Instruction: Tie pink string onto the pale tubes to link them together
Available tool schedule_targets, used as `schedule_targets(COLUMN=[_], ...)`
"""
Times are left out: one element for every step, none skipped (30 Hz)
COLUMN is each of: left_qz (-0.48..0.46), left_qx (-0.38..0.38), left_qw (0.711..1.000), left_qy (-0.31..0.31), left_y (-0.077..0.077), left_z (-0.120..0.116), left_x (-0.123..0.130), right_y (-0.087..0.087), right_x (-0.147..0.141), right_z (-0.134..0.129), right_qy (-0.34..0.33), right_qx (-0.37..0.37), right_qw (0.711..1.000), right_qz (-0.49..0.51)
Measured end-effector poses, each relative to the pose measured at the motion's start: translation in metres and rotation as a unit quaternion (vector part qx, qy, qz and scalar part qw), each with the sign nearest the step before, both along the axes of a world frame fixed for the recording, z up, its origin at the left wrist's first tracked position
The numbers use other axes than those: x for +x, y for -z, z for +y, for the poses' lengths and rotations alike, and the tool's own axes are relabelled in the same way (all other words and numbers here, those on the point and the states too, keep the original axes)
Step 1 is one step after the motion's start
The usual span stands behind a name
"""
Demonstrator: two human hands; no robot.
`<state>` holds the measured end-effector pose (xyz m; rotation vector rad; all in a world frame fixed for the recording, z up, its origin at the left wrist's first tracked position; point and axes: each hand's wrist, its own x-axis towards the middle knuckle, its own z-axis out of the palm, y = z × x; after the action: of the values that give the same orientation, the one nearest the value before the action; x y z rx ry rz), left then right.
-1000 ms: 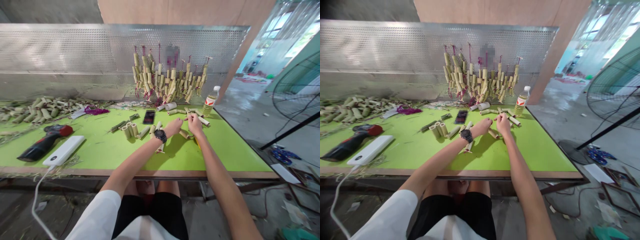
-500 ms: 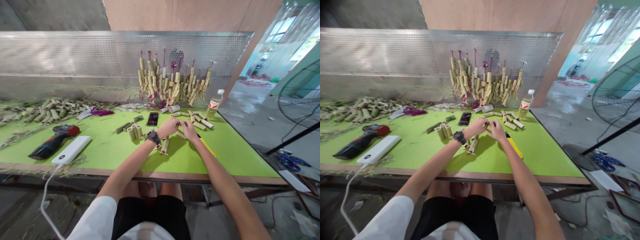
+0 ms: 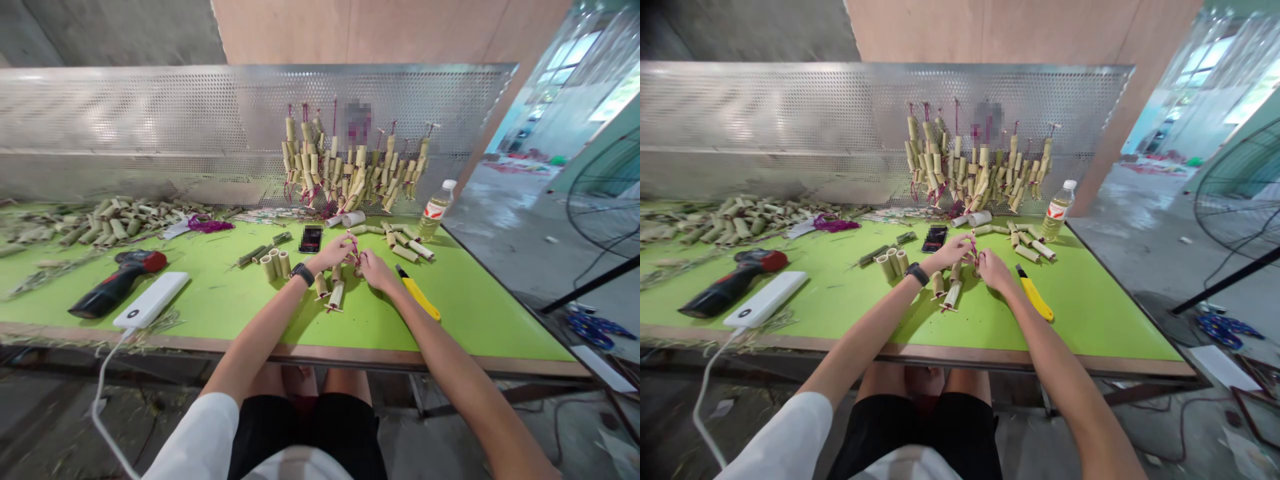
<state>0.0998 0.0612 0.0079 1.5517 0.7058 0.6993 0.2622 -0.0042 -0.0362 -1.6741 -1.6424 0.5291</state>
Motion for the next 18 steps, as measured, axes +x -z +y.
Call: schedule_targets(left_qz=[-0.007, -0.013, -0.018, -0.020, -0.019, -0.017, -0.014, -0.012, -0.009, -0.007, -0.006, -0.007, -0.010, -0.014, -0.018, -0.021, -0.021, -0.018], left_qx=[-0.003, -0.003, 0.000, 0.006, 0.012, 0.017, 0.021, 0.022, 0.020, 0.016, 0.011, 0.006, 0.003, 0.001, 0.000, 0.001, 0.004, 0.010], left_qw=[1.000, 1.000, 1.000, 0.999, 0.999, 0.999, 0.999, 0.998, 0.998, 0.998, 0.998, 0.998, 0.998, 0.998, 0.998, 0.997, 0.997, 0.997], left_qy=[-0.007, -0.014, -0.020, -0.025, -0.031, -0.038, -0.045, -0.052, -0.058, -0.062, -0.064, -0.065, -0.065, -0.066, -0.067, -0.068, -0.070, -0.071], left_y=[-0.001, -0.001, -0.002, -0.002, -0.002, -0.002, -0.003, -0.003, -0.003, -0.004, -0.004, -0.005, -0.005, -0.006, -0.006, -0.007, -0.008, -0.010], left_z=[-0.001, -0.001, -0.001, -0.001, -0.001, -0.002, -0.002, -0.003, -0.005, -0.006, -0.007, -0.008, -0.009, -0.009, -0.008, -0.008, -0.006, -0.005], left_x=[0.000, -0.001, -0.001, -0.001, -0.001, -0.001, -0.002, -0.002, -0.002, -0.002, -0.002, -0.002, -0.002, -0.002, -0.003, -0.004, -0.005, -0.007], right_y=[0.000, -0.001, -0.002, -0.003, -0.005, -0.007, -0.009, -0.011, -0.013, -0.014, -0.015, -0.016, -0.016, -0.016, -0.016, -0.015, -0.014, -0.012], right_x=[0.001, 0.002, 0.003, 0.004, 0.005, 0.005, 0.006, 0.006, 0.006, 0.005, 0.005, 0.005, 0.005, 0.005, 0.006, 0.007, 0.008, 0.010], right_z=[0.001, 0.001, 0.001, 0.001, 0.000, -0.001, -0.002, -0.003, -0.004, -0.006, -0.006, -0.007, -0.007, -0.007, -0.006, -0.006, -0.005, -0.005], right_qy=[0.002, 0.006, 0.010, 0.013, 0.014, 0.011, 0.003, -0.009, -0.022, -0.037, -0.052, -0.064, -0.076, -0.087, -0.097, -0.103, -0.106, -0.107], right_qx=[0.015, 0.030, 0.043, 0.054, 0.060, 0.064, 0.065, 0.066, 0.065, 0.061, 0.055, 0.048, 0.041, 0.035, 0.032, 0.031, 0.029, 0.027], right_qw=[1.000, 0.999, 0.999, 0.998, 0.998, 0.998, 0.998, 0.998, 0.998, 0.997, 0.997, 0.997, 0.996, 0.995, 0.994, 0.993, 0.991, 0.989], right_qz=[-0.010, -0.021, -0.030, -0.033, -0.031, -0.025, -0.018, -0.012, -0.008, -0.006, -0.005, -0.004, -0.007, -0.015, -0.031, -0.054, -0.079, -0.101])
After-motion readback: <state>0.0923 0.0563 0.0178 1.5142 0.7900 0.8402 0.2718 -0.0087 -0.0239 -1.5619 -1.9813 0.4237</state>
